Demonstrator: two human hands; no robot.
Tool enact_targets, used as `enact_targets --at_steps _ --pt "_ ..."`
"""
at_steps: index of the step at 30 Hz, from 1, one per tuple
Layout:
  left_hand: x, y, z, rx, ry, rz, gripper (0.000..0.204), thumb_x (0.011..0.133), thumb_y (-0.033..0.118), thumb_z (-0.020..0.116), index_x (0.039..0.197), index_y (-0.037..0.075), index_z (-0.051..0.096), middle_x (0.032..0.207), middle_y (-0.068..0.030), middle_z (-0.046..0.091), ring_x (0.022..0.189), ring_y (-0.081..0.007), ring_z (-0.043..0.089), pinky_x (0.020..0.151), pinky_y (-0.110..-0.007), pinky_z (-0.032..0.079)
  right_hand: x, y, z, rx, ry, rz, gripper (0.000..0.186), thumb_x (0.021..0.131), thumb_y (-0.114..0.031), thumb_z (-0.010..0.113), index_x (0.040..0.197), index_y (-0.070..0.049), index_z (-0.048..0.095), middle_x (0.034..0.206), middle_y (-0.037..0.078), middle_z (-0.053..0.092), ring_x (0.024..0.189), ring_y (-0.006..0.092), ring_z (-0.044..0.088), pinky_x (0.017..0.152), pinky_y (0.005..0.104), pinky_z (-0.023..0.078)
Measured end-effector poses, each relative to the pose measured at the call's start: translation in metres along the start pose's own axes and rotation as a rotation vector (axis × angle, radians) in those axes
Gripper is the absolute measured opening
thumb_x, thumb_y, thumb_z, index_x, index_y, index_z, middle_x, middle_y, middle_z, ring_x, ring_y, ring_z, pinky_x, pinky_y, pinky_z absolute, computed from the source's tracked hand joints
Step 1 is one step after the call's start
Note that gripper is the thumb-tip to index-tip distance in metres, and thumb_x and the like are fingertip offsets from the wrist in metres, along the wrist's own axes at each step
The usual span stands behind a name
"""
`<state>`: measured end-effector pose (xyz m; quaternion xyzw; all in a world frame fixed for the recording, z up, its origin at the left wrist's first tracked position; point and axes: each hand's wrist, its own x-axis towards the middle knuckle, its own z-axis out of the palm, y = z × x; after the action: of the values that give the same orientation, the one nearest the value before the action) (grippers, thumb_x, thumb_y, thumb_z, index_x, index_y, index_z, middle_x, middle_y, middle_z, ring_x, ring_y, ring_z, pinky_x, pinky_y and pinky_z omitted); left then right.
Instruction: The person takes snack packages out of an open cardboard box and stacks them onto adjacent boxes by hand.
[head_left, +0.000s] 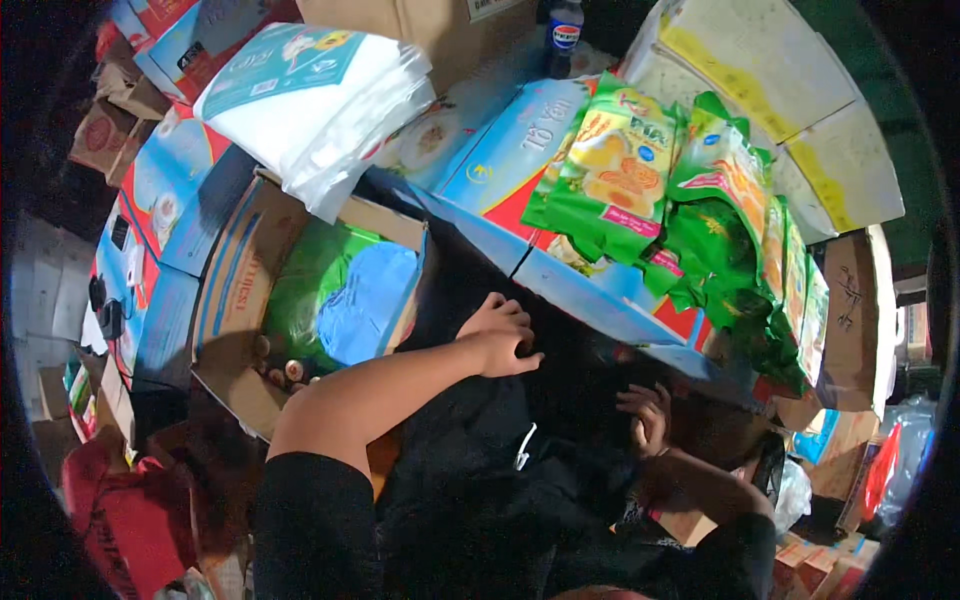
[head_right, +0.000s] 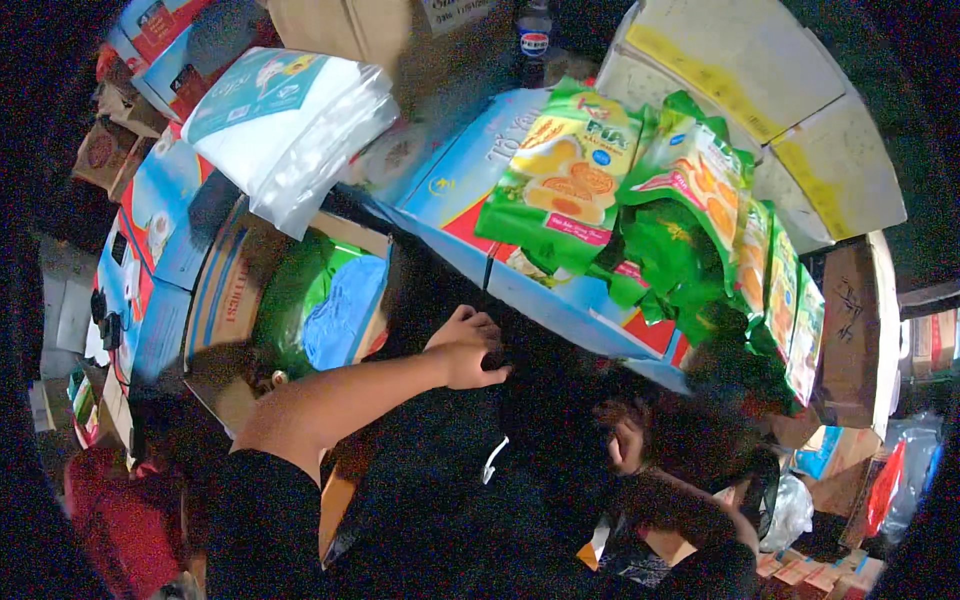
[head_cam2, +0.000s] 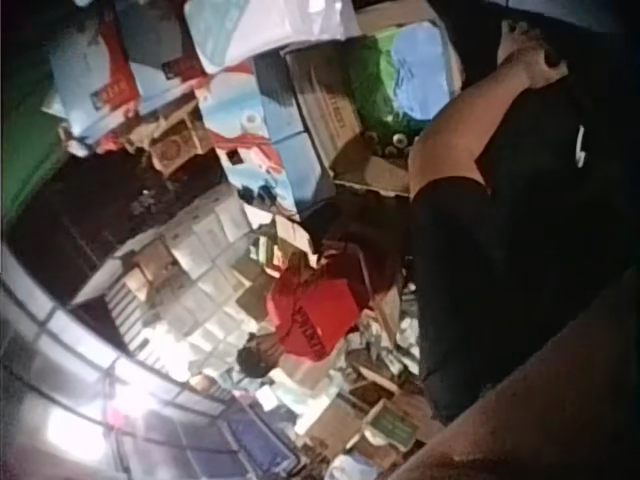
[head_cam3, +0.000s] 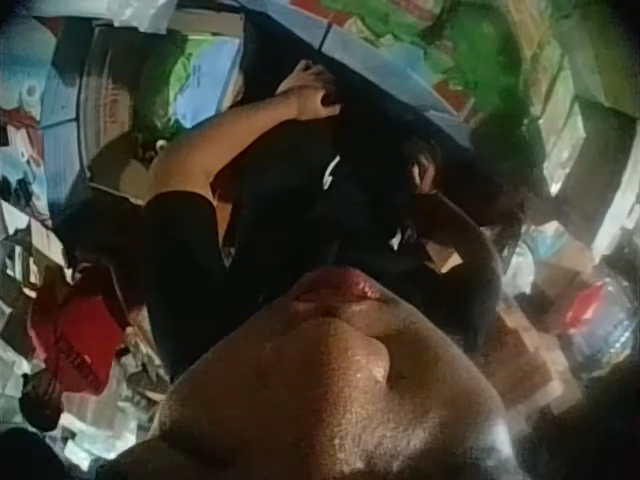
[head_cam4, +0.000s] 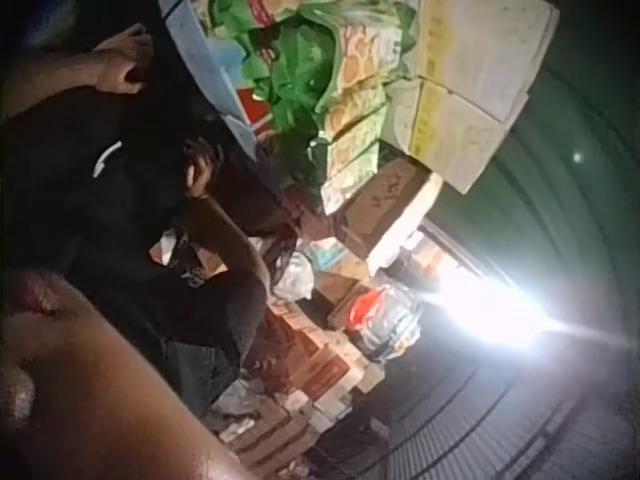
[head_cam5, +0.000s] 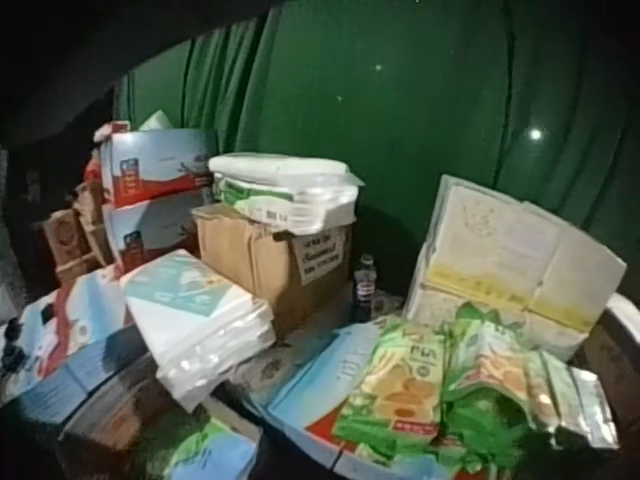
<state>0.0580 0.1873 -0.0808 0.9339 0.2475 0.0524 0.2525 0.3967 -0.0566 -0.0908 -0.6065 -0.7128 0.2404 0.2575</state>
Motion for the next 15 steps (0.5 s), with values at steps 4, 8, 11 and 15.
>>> enact_targets --at_steps 4,8,11,15 --pt "0.000 0.001 -0.004 0.022 -0.044 0.002 0.059 0.090 0.061 0.056 0.090 0.006 0.078 0.113 -0.0110 0.069 0.122 -0.0289 0.055 0.109 -0.046 0.036 0.018 -0.033 -0.005 -0.267 -0.212 0.209 0.025 0.100 -0.020 0.054 0.104 -0.005 0.074 0.114 0.013 0.074 0.123 0.0297 0.064 0.115 0.0480 0.035" --pt "-0.011 0.009 -0.004 0.049 0.009 0.014 0.059 0.090 0.061 0.056 0.087 0.006 0.077 0.111 -0.0121 0.069 0.119 -0.0297 0.056 0.108 -0.047 0.036 0.070 -0.088 0.029 0.597 0.125 0.356 0.040 0.107 -0.041 0.052 0.114 -0.005 0.066 0.098 0.009 0.071 0.088 0.0229 0.068 0.079 0.0380 0.054" --pt "-0.024 0.016 -0.007 0.101 0.036 0.029 0.056 0.089 0.060 0.059 0.084 0.007 0.076 0.108 -0.0122 0.069 0.115 -0.0297 0.057 0.107 -0.048 0.037 0.166 -0.187 0.008 1.236 0.155 0.419 0.051 0.106 -0.052 0.050 0.131 -0.007 0.055 0.103 0.008 0.066 0.084 0.0198 0.065 0.072 0.0373 0.051" --pt "-0.030 0.032 0.003 0.121 0.163 0.108 0.043 0.088 0.052 0.064 0.078 0.012 0.075 0.098 -0.0107 0.067 0.109 -0.0289 0.058 0.102 -0.047 0.037 0.257 -0.222 -0.032 1.569 0.334 0.644 0.066 0.096 -0.070 0.052 0.125 -0.011 0.054 0.103 0.005 0.063 0.086 0.0217 0.064 0.076 0.0431 0.044"
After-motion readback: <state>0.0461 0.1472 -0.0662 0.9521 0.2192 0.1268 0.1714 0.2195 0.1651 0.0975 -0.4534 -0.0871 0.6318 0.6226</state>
